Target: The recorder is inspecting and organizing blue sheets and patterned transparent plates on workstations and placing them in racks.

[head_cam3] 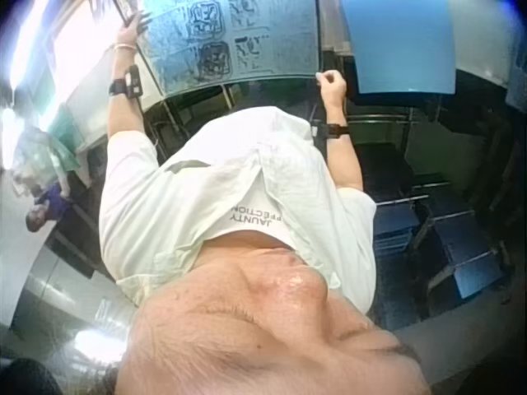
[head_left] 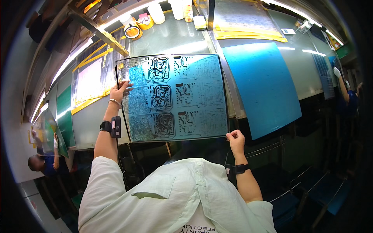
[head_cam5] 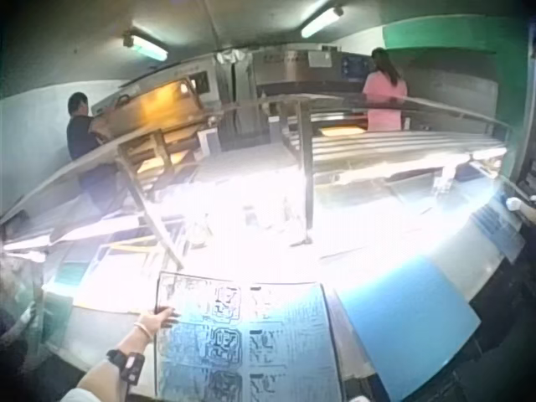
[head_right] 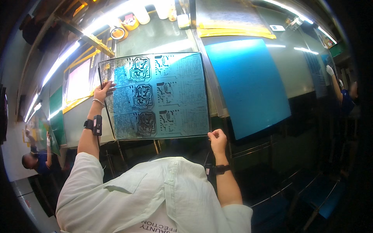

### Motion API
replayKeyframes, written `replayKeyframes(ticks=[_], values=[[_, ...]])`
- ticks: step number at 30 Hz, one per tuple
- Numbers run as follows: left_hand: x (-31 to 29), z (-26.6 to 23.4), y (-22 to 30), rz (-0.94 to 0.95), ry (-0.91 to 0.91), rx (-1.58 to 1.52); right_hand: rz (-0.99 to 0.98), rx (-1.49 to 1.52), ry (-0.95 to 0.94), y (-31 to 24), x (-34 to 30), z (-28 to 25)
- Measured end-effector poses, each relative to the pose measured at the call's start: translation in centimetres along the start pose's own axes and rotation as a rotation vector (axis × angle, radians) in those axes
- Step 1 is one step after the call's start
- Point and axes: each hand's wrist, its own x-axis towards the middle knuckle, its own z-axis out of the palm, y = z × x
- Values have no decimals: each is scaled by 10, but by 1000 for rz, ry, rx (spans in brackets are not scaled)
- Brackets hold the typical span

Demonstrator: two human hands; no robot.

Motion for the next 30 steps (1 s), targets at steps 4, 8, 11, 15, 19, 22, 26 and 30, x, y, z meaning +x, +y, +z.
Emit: replayKeyframes(ticks=[4,8,11,15,19,22,26,30], values=[[1,-1,-5,-35,8,2,47,121,-76,-5,-1,-1],[2,0,-8,-45,-9,-8,56,149,-104,-6,-1,-2],[7,-2,-12,-52,-24,-25,45,165,-124,-1,3,-4],[7,-3,-11,-83,-2,-13,26,121,-140,-3,7,-5],[1,-17,-3,-187,-144,-57,-33,47,-135,-15,11,-2],[6,-24,3,-390,-383,-59,-102,-53,-82,-6,11,-18],[48,-10,-44,-303,-7,21,-77,-39,-123,9,10,-33],[74,20,-71,116,411,503,14,-24,-130,10,7,-33]])
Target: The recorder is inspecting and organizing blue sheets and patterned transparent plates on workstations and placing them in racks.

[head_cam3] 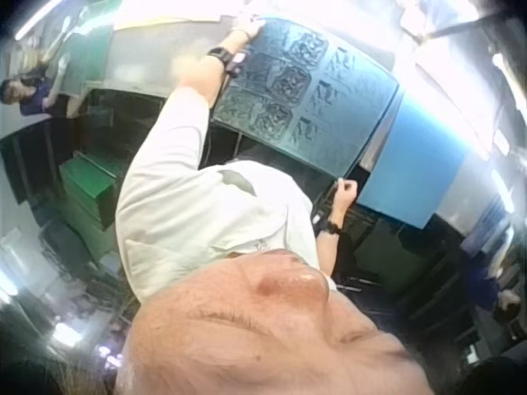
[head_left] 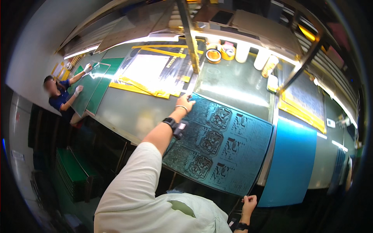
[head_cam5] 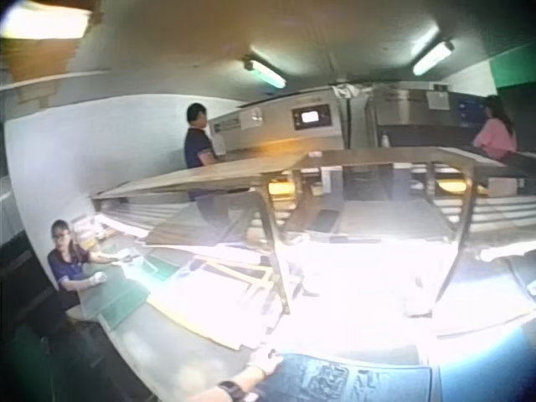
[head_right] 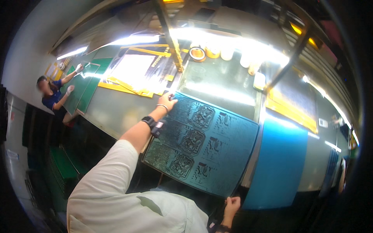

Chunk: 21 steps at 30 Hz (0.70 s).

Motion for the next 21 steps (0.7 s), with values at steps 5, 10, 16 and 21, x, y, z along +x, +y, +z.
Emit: replayKeyframes(ticks=[5,10,16,21], values=[[-3,6,28,-111,-40,256,71,-13,18,-6,-2,1],[0,9,29,-19,-209,441,62,-12,10,-6,2,-3],[1,9,40,-5,-264,559,77,-24,30,-13,-2,-3],[-17,12,44,239,-167,729,-51,-537,118,-44,-8,6]])
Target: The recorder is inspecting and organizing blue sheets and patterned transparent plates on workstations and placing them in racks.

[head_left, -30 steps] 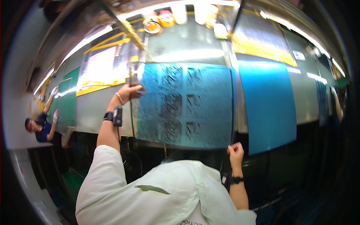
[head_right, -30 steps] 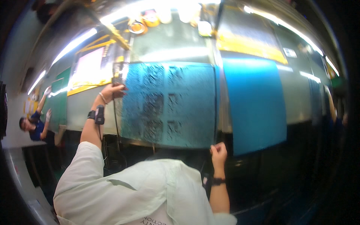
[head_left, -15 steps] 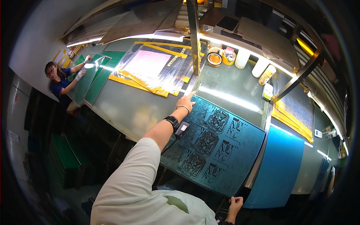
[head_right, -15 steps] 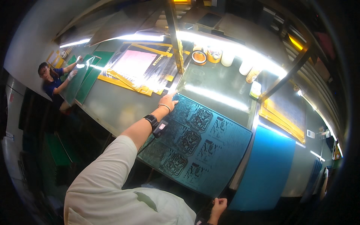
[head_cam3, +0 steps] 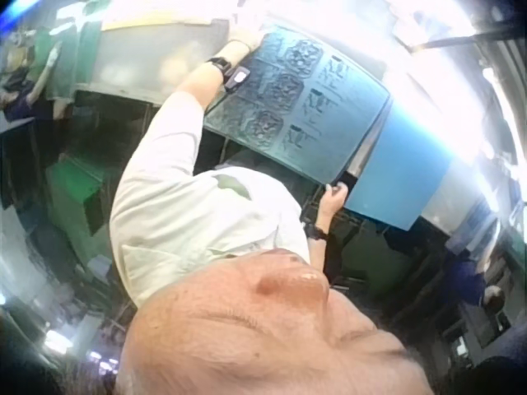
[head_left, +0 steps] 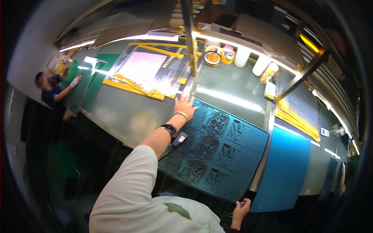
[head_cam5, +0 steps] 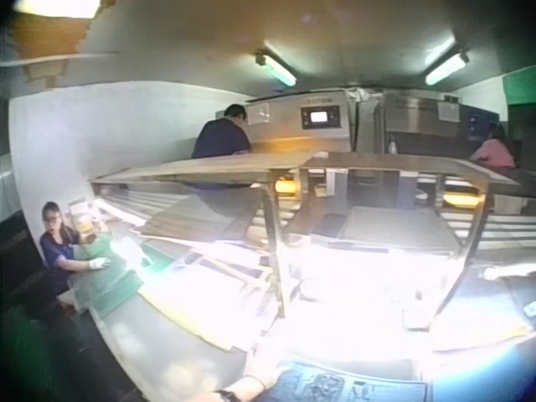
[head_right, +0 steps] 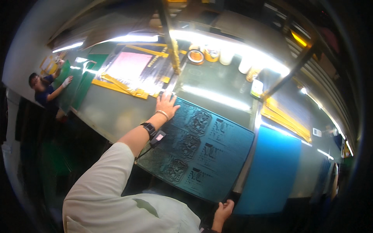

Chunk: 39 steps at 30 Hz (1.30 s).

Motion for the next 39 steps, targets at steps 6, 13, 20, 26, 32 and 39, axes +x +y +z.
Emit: replayKeyframes(ticks=[6,13,20,26,32,39], values=[[-13,37,-9,33,230,-101,-672,-677,-10,-102,86,2],[-27,38,-1,32,289,-95,-694,-765,86,-137,237,19],[-31,35,-2,11,272,-73,-656,-820,113,-142,259,32],[-24,31,8,-26,255,-22,-658,-722,124,-129,229,27],[-31,32,-1,-43,227,-17,-566,-652,-161,-46,40,-11],[-101,27,-15,17,174,-51,-484,-595,-146,20,-27,-21]])
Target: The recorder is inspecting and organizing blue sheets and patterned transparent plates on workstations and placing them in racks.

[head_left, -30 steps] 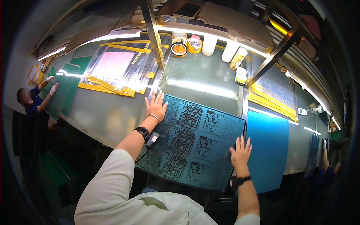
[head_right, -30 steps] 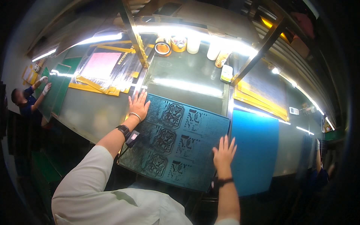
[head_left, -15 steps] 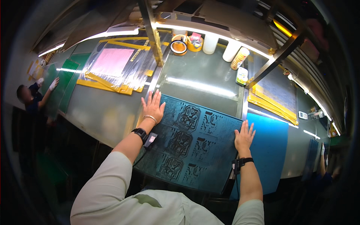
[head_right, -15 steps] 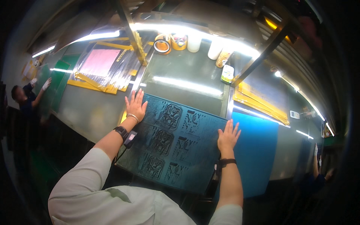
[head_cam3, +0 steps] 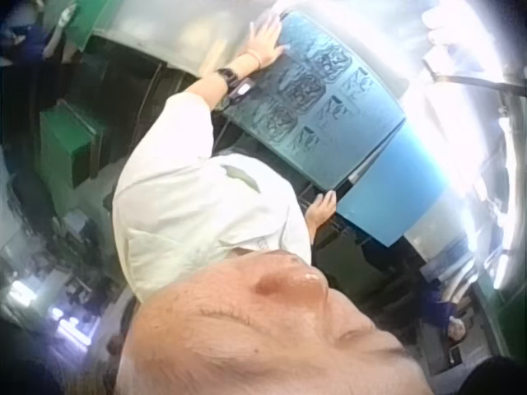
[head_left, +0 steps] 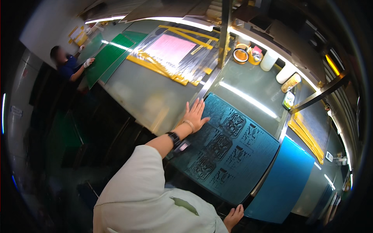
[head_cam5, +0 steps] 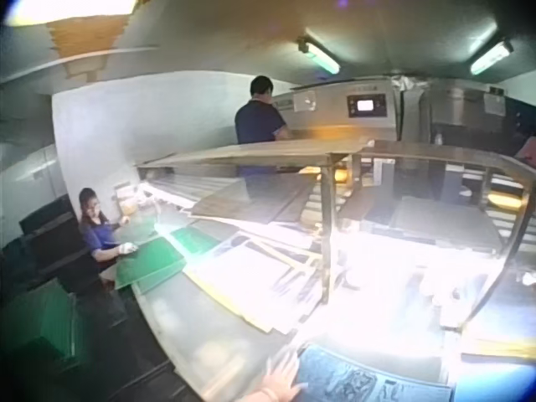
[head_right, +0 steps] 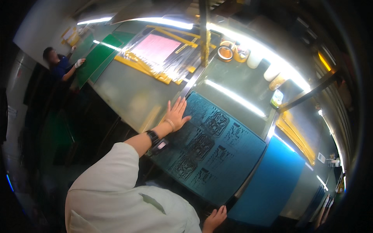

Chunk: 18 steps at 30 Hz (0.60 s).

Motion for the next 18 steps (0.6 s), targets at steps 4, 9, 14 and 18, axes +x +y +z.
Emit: replayKeyframes(ticks=[4,9,14,18], values=[[-146,-26,-18,-19,-145,-58,444,963,123,25,31,33],[-248,-26,-31,-197,-185,-68,609,1510,-133,60,50,67],[-281,-9,-34,-739,-90,-803,670,1526,-149,60,51,67],[-283,7,-40,-977,-127,-1404,608,1487,-172,75,57,75]])
